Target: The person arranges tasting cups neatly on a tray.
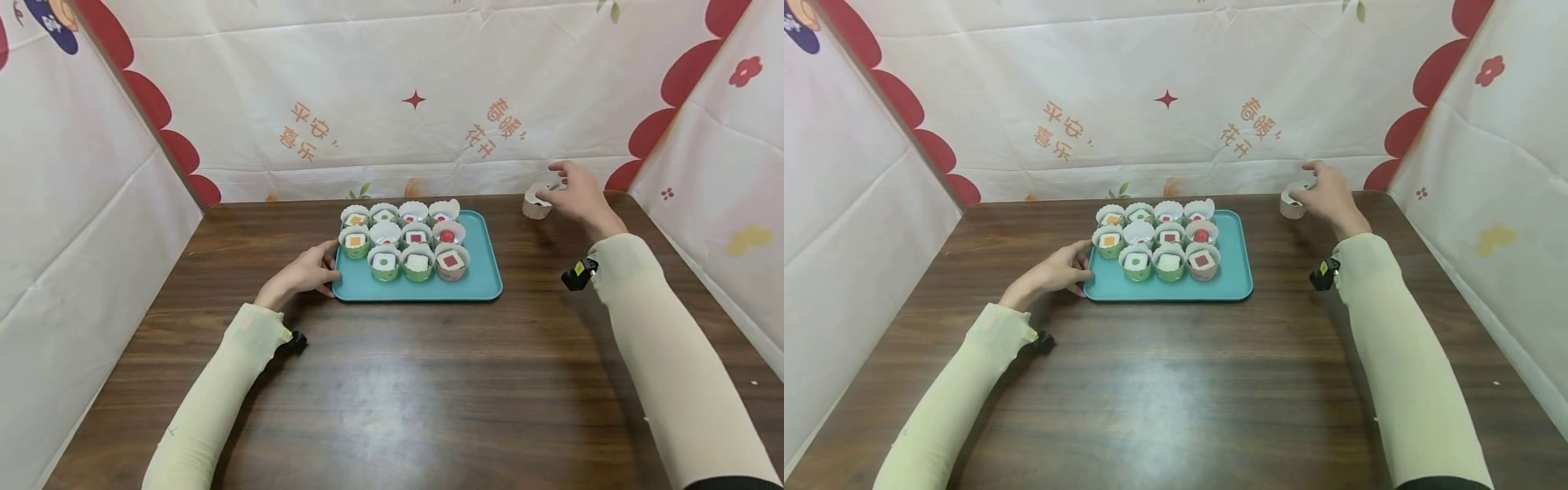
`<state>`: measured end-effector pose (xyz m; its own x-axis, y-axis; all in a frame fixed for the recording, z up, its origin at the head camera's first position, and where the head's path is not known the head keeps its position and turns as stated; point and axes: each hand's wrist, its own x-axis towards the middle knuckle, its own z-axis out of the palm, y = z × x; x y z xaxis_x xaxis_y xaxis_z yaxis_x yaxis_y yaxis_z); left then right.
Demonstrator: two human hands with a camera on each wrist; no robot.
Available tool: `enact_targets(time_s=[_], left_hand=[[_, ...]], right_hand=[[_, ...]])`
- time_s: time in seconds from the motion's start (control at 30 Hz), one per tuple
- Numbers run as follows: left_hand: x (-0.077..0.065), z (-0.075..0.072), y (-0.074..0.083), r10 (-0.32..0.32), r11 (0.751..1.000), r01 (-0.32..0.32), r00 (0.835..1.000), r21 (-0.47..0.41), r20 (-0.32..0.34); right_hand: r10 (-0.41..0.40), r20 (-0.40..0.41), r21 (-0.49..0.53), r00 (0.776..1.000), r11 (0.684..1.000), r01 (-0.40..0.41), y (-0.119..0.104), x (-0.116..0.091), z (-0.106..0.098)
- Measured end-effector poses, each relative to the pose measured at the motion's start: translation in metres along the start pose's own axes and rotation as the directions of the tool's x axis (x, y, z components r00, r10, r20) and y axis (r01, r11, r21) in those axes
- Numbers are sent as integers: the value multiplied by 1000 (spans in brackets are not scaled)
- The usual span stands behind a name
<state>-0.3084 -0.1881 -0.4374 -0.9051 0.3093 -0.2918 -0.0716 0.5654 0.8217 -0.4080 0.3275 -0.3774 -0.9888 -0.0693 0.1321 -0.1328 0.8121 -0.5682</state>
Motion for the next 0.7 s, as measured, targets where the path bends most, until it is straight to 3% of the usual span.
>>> enact_targets(time_s=[0.27,0.53,0.7], left_hand=[[-2,-1,-3,1,1000,-1,1000,4,-2],[-2,0,-4,10,1000,-10,1000,20,1],[-1,1,-2,12,1000,-12,1000,10,-8]], right_hand=[[25,86,47,996,998,-29,25,14,10],[74,199,111,977,989,-98,32,15,19],[60,200,81,978,994,-77,33,17,23]])
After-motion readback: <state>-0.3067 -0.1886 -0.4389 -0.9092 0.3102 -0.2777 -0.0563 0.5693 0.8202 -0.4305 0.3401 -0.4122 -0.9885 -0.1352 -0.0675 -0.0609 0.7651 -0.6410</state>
